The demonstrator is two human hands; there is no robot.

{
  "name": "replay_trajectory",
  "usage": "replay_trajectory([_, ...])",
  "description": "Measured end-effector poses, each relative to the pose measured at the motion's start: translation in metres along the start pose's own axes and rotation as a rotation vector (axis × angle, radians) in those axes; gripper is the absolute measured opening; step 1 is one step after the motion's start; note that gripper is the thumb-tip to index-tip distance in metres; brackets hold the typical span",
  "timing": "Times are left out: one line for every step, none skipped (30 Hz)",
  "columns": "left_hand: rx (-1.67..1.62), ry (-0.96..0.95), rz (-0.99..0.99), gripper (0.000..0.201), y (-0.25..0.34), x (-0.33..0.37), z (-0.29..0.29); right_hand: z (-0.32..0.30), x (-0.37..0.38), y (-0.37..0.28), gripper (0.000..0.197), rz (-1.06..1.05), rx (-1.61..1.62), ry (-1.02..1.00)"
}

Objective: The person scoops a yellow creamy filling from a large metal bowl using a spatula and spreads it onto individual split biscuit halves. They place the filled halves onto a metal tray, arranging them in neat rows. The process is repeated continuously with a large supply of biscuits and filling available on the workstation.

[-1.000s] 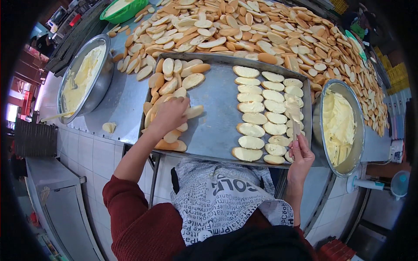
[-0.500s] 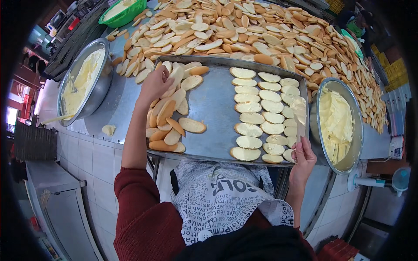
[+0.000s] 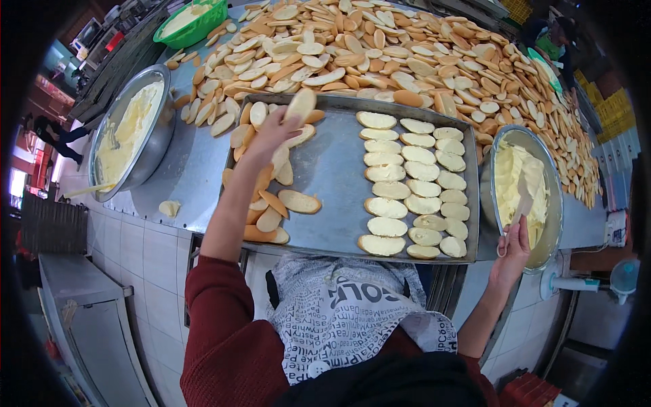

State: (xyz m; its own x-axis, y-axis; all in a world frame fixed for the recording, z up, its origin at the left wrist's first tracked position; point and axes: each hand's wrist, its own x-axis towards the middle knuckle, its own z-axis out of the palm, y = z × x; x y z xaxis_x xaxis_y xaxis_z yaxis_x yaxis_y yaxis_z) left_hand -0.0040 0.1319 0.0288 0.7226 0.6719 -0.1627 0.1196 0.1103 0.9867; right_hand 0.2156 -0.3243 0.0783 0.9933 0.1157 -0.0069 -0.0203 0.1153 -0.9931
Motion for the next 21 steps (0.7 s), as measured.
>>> replay_trajectory([0.28,-0.008,0.148,0.032,-0.006,0.007,0.014,-0.002,0.001,-0.001,0.041,-0.002,0.013,0.024])
replay_trajectory([0.556,-0.007,0.295,0.031,-0.015,0.015,0.026,-0.002,0.001,-0.002,0.043,0.0,0.002,0.006])
replay_trajectory([0.833,-0.006,0.441,0.03,-0.025,0.022,0.031,-0.002,0.002,-0.002,0.046,0.002,-0.009,-0.012])
replay_trajectory([0.994,0.014,0.563,0.029,-0.034,0.029,0.033,-0.003,0.002,-0.002,0.049,0.002,-0.019,-0.023])
replay_trajectory([1.155,0.034,0.685,0.028,-0.044,0.035,0.035,-0.003,0.002,-0.002,0.049,-0.006,-0.019,-0.025])
replay_trajectory([1.316,0.056,0.809,0.027,-0.053,0.039,0.036,-0.002,0.001,-0.001,0.049,-0.014,-0.018,-0.026])
replay_trajectory([1.397,0.11,0.858,0.026,-0.054,0.04,0.035,-0.003,0.0,0.0,0.049,-0.018,-0.018,-0.022])
replay_trajectory([1.477,0.085,0.791,0.026,-0.055,0.04,0.031,-0.005,0.0,0.0,0.047,-0.015,-0.001,-0.006])
replay_trajectory([1.556,0.062,0.722,0.026,-0.055,0.04,0.024,-0.009,0.0,-0.003,0.044,-0.012,0.016,0.008])
replay_trajectory([1.635,0.036,0.65,0.026,-0.052,0.037,0.019,-0.014,0.0,-0.004,0.042,-0.007,0.033,0.023])
replay_trajectory([1.669,0.055,0.616,0.026,-0.05,0.034,0.014,-0.018,0.001,-0.004,0.042,-0.009,0.026,0.054])
replay_trajectory([1.702,0.075,0.582,0.027,-0.048,0.028,0.01,-0.023,0.002,-0.004,0.042,-0.01,0.018,0.083])
replay_trajectory([1.736,0.099,0.543,0.027,-0.047,0.023,0.005,-0.026,0.003,-0.004,0.042,-0.012,0.011,0.108])
replay_trajectory([1.729,0.109,0.58,0.027,-0.049,0.021,-0.001,-0.03,0.005,-0.004,0.042,-0.018,0.016,0.102])
replay_trajectory([1.721,0.119,0.617,0.027,-0.053,0.02,-0.007,-0.034,0.008,-0.003,0.042,-0.025,0.021,0.096])
replay_trajectory([1.712,0.128,0.657,0.026,-0.052,0.018,-0.007,-0.036,0.009,-0.003,0.042,-0.033,0.026,0.092])
replay_trajectory([1.629,0.141,0.628,0.025,-0.049,0.017,-0.007,-0.035,0.009,-0.004,0.043,-0.029,0.027,0.093])
replay_trajectory([1.546,0.153,0.599,0.023,-0.046,0.015,-0.008,-0.034,0.009,-0.005,0.043,-0.024,0.028,0.094])
replay_trajectory([1.463,0.161,0.575,0.022,-0.037,0.013,-0.006,-0.033,0.008,-0.007,0.044,-0.021,0.03,0.1])
replay_trajectory([1.27,0.22,0.444,0.02,-0.023,0.01,0.0,-0.032,0.008,-0.009,0.044,-0.03,0.026,0.104])
replay_trajectory([1.075,0.272,0.313,0.018,-0.007,0.006,0.007,-0.03,0.008,-0.012,0.045,-0.038,0.022,0.109])
